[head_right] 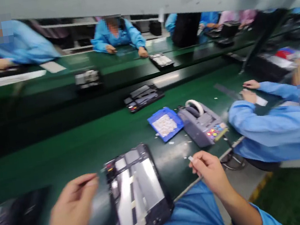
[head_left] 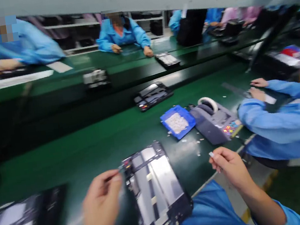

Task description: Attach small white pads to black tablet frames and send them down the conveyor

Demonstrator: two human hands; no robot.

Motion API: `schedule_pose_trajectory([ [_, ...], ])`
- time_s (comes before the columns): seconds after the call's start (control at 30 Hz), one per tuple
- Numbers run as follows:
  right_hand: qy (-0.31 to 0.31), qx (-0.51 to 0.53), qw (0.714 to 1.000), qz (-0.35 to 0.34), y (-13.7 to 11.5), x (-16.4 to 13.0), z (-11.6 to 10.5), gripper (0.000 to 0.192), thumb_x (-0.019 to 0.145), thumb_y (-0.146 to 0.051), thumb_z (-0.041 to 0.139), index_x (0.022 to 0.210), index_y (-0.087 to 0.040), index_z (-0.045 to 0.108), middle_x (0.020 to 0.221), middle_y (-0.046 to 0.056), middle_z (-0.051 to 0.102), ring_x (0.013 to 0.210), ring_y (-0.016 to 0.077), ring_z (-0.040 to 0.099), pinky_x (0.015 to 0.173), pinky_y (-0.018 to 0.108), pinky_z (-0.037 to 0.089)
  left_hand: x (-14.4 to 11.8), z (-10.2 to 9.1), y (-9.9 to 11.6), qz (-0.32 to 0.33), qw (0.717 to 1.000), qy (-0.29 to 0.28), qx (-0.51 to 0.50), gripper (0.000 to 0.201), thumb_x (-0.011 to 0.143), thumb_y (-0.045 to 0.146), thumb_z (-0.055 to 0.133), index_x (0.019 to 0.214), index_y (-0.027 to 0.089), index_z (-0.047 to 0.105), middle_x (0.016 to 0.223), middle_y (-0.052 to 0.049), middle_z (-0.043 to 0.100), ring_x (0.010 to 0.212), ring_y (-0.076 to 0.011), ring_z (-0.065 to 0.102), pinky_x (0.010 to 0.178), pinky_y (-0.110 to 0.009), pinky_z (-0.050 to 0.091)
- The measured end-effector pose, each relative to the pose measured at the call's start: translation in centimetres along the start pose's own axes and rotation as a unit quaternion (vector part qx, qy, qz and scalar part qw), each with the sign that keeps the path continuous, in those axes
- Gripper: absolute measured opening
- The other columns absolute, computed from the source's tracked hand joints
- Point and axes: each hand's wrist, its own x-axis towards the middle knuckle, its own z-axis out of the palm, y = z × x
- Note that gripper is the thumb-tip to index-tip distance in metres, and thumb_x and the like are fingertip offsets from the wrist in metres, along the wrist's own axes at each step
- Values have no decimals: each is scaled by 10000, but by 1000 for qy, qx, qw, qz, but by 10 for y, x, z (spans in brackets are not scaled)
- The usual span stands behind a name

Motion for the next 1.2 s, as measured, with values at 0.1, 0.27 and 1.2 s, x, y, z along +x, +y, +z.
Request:
schedule_pose_trajectory([
  [0.1, -144, -30, 989, -22, -9, -4, 71, 217, 881, -367, 681, 757, -191, 703, 629, 9, 651, 549, 134, 559, 518, 232, 420, -18, 17, 19, -22, 990, -80, -113, 324, 808, 493, 644, 964, 211, 669, 840, -46, 713, 771, -221, 672, 703, -323, 549],
  [0.27, -285, -40, 954, -88, -22, -3, 171, 151, 872, -285, 627, 768, -201, 696, 655, -16, 642, 603, 134, 563, 561, 224, 438, -37, 30, 16, -97, 954, -125, -256, 378, 765, 442, 743, 1050, 207, 664, 878, -43, 704, 793, -193, 662, 743, -298, 536],
  [1.2, -335, -464, 624, -533, -12, 81, 203, 296, 1039, -193, 539, 1300, -206, 679, 1065, 92, 690, 893, 227, 523, 791, 352, 426, 38, -15, -29, -66, 982, -126, -122, 182, 806, 378, 662, 815, 196, 664, 750, -12, 702, 700, -161, 632, 649, -274, 486],
])
